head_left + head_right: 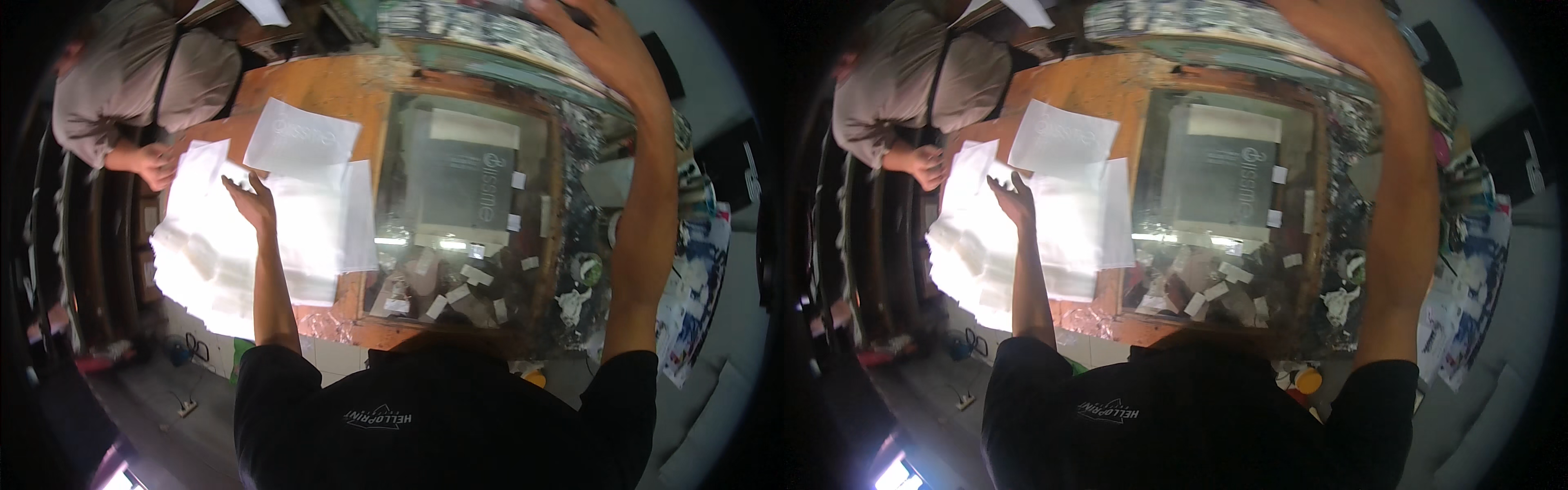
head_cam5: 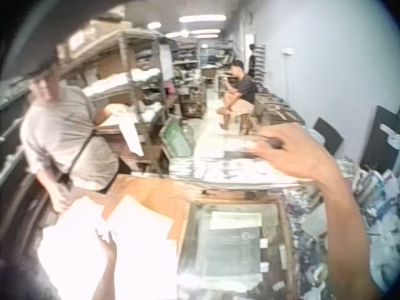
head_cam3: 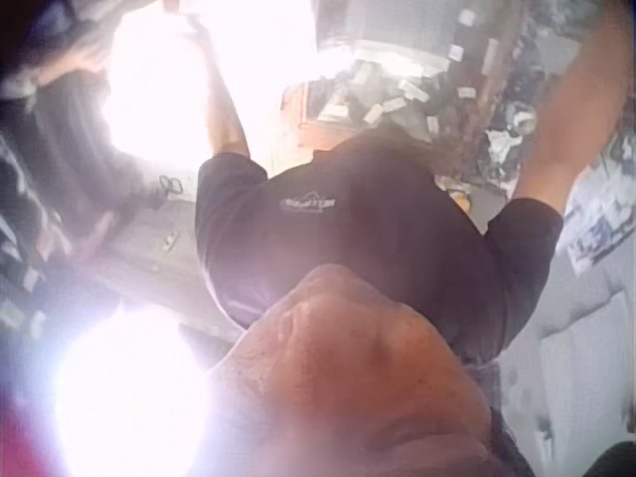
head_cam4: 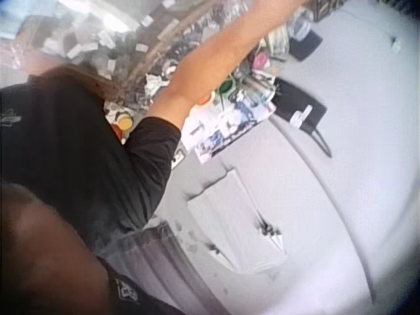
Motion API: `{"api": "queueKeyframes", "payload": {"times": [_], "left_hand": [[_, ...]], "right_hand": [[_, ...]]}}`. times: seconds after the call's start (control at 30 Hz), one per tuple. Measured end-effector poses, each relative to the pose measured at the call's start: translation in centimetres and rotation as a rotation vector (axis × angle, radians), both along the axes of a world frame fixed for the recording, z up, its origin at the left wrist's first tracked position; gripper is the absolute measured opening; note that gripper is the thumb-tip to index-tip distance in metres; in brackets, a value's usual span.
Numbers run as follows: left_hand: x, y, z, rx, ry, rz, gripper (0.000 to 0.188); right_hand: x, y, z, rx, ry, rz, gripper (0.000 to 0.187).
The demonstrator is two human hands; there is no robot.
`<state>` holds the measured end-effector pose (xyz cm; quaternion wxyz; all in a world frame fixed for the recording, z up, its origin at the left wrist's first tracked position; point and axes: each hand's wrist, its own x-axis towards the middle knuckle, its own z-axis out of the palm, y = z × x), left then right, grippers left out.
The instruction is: The person repeatedly places white paper under a screen printing frame, pulls a squeegee across the screen to apply ink, and removes the printed paper. The process is repeated continuously throughout the clip.
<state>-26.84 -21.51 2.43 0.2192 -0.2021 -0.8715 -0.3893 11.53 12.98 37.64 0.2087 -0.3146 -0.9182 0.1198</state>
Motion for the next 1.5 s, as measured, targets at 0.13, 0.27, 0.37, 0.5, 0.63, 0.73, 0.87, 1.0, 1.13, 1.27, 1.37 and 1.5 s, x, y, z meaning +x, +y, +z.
{"api": "queueKeyframes", "payload": {"times": [0.13,0.27,0.37,0.5,0.63,0.73,0.87,1.0,1.13,1.27,1.37,1.5], "left_hand": [[12.9,-8.5,-2.2,-0.666,0.137,-0.449,0.061],[26.3,-2.7,-3.4,-0.707,-0.074,-0.713,0.060],[30.9,5.8,-4.7,-0.596,-0.030,-0.862,0.057],[36.2,11.7,-5.4,-0.565,0.005,-0.952,0.057],[40.4,15.1,-5.4,-0.513,-0.065,-1.166,0.057],[38.3,11.9,-5.7,-0.502,-0.102,-0.950,0.058],[39.2,10.4,-4.8,-0.614,-0.038,-0.939,0.059],[39.6,9.0,-4.8,-0.636,-0.045,-0.936,0.057],[39.5,9.4,-5.0,-0.585,-0.035,-0.998,0.055],[38.6,8.2,-2.2,-0.431,-0.253,-0.975,0.052],[37.9,6.4,7.0,0.063,-0.632,-1.003,0.047],[37.5,0.8,7.7,0.830,-1.427,-0.801,0.049]], "right_hand": [[-0.3,-1.1,0.2,0.009,-0.069,-0.090,0.032],[0.0,-1.4,0.3,-0.027,-0.105,-0.141,0.035],[1.4,-0.2,-1.4,0.132,0.014,0.012,0.039],[0.1,-1.9,-1.9,0.119,0.003,0.040,0.048],[3.2,0.3,-1.7,0.116,0.020,0.018,0.045],[2.1,-1.6,0.2,-0.272,-0.053,0.054,0.037],[3.6,-0.1,-1.0,-0.119,0.060,0.079,0.031],[4.3,-1.5,-1.5,-0.060,0.138,0.065,0.030],[4.8,-0.3,-0.3,-0.162,0.025,0.105,0.032],[4.1,-3.3,-3.3,-0.051,0.139,0.089,0.036],[5.2,-7.7,-9.4,0.228,0.159,0.006,0.047],[9.9,-14.9,-19.8,0.008,0.103,-0.005,0.040]]}}
